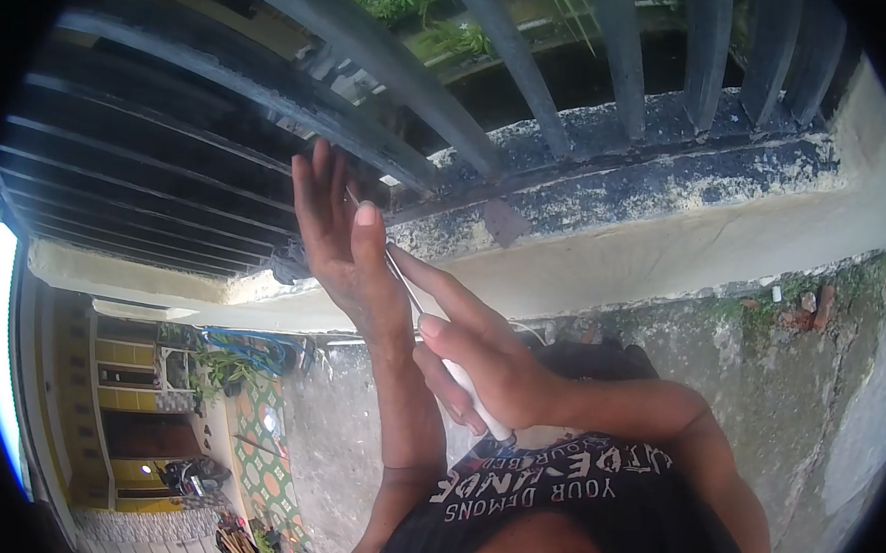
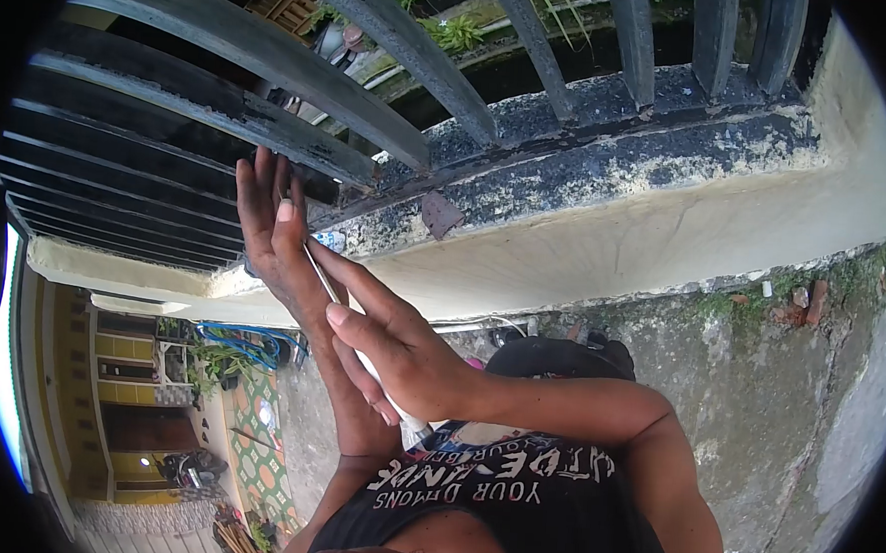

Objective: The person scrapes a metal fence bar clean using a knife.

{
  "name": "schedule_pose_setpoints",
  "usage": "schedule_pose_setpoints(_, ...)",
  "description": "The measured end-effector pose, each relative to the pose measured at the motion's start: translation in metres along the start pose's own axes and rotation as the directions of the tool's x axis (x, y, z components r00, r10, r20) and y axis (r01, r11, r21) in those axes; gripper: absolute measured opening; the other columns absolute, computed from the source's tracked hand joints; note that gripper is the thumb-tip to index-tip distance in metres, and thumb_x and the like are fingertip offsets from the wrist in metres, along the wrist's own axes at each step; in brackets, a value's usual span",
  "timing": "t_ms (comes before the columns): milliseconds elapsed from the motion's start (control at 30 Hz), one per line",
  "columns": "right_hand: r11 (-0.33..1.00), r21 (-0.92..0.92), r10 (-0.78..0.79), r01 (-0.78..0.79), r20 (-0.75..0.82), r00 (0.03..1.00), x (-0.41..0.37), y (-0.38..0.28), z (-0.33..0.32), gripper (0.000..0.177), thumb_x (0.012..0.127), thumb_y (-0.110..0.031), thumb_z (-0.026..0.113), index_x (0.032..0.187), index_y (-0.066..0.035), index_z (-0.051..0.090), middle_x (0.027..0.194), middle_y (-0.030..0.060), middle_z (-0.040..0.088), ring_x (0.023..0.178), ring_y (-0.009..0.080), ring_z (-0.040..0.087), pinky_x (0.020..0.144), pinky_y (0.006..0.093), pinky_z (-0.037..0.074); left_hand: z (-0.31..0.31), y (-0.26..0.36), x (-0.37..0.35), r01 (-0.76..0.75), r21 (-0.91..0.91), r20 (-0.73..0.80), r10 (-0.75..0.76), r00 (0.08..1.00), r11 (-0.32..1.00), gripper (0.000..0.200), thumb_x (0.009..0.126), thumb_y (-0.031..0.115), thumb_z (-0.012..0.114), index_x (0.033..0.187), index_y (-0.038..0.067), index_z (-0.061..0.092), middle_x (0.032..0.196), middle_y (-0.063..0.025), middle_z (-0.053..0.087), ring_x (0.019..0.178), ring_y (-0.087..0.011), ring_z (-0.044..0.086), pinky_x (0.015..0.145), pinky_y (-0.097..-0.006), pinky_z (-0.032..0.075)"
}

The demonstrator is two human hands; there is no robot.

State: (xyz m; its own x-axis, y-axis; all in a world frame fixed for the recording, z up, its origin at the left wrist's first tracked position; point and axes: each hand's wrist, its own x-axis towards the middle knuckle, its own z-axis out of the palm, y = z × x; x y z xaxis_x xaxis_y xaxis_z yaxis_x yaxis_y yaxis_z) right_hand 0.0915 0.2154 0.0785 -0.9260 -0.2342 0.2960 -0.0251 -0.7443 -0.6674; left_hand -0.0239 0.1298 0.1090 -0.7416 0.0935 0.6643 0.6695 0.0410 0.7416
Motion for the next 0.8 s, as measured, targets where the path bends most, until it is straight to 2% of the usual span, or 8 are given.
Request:
schedule_pose_setpoints(133,0.993,-0.019,-0.119,0.118,-0.088,0.989,0.002,0.015,0.000,0.062,0.111,-0.023,0.032,0.164,-0.005,0.005,0.058,0.0017,0.047,0.042,0.0083,0.042,0.042,0.0241,0.042,0.003,0.002,0.001,0.163,-0.096,0.132,-0.150,0.980,0.982,0.081,0.094,0.019,0.068,0.158,-0.007,0.026,0.156,-0.0292,0.040,0.146,-0.0365,0.040,0.118,-0.0425,0.035)
schedule_pose_setpoints(167,0.993,-0.015,-0.120,0.119,-0.083,0.989,0.004,0.015,0.001,0.062,0.111,-0.023,0.032,0.164,-0.005,0.005,0.058,0.0017,0.047,0.042,0.0083,0.042,0.042,0.0241,0.042,0.005,-0.006,0.004,0.107,-0.059,0.133,-0.098,0.986,0.993,0.077,0.094,0.019,0.068,0.156,-0.007,0.032,0.146,-0.0252,0.051,0.136,-0.0312,0.051,0.110,-0.0373,0.041)
schedule_pose_setpoints(267,0.988,0.027,-0.145,0.149,-0.125,0.982,0.007,0.007,-0.001,0.062,0.111,-0.025,0.033,0.164,-0.006,0.008,0.058,0.0021,0.046,0.041,0.0096,0.039,0.039,0.0252,0.041,0.010,0.000,0.013,0.190,0.088,0.172,-0.203,0.964,0.978,0.065,0.094,0.024,0.066,0.149,-0.004,0.045,0.121,-0.0153,0.063,0.108,-0.0186,0.058,0.095,-0.0315,0.045)
schedule_pose_setpoints(400,0.992,0.119,-0.039,0.049,-0.079,0.996,0.009,-0.013,-0.005,0.062,0.111,-0.029,0.035,0.163,-0.004,0.012,0.058,0.0016,0.046,0.040,0.0099,0.040,0.039,0.0252,0.040,0.015,-0.013,0.016,0.176,0.037,0.138,-0.179,0.974,0.984,0.062,0.094,0.024,0.067,0.148,-0.002,0.048,0.124,-0.0139,0.063,0.108,-0.0179,0.058,0.094,-0.0304,0.045)
schedule_pose_setpoints(500,0.994,0.079,-0.066,0.077,-0.131,0.989,0.009,-0.001,-0.012,0.062,0.110,-0.029,0.035,0.163,-0.005,0.013,0.058,0.0020,0.045,0.040,0.0100,0.041,0.038,0.0256,0.040,0.017,-0.020,0.010,0.169,0.098,0.142,-0.182,0.973,0.981,0.056,0.100,0.031,0.059,0.146,-0.001,0.051,0.131,-0.0149,0.062,0.116,-0.0222,0.059,0.101,-0.0336,0.044)
schedule_pose_setpoints(567,0.994,0.047,-0.088,0.094,-0.120,0.989,0.011,-0.001,-0.016,0.062,0.110,-0.029,0.036,0.163,-0.006,0.014,0.058,0.0026,0.045,0.039,0.0103,0.041,0.038,0.0261,0.040,0.016,-0.032,0.012,0.091,0.085,0.168,-0.104,0.980,0.992,0.054,0.102,0.031,0.057,0.146,0.000,0.052,0.139,-0.0169,0.060,0.128,-0.0254,0.058,0.106,-0.0353,0.043)
schedule_pose_setpoints(667,0.995,0.054,-0.079,0.083,-0.070,0.994,0.014,-0.013,-0.013,0.062,0.110,-0.030,0.035,0.163,-0.006,0.014,0.057,0.0031,0.044,0.039,0.0110,0.040,0.038,0.0266,0.040,0.015,-0.019,0.020,0.186,-0.094,0.150,-0.171,0.974,0.978,0.053,0.100,0.025,0.059,0.146,-0.002,0.050,0.142,-0.0175,0.058,0.133,-0.0271,0.055,0.108,-0.0377,0.044)
schedule_pose_setpoints(800,0.990,0.133,-0.040,0.047,-0.061,0.997,0.013,-0.002,-0.012,0.062,0.110,-0.031,0.035,0.164,-0.009,0.013,0.056,0.0025,0.041,0.037,0.0119,0.039,0.037,0.0266,0.040,0.011,-0.030,0.017,0.140,0.018,0.192,-0.141,0.971,0.990,0.055,0.099,0.024,0.061,0.146,-0.003,0.049,0.143,-0.0162,0.058,0.134,-0.0270,0.055,0.109,-0.0382,0.044)
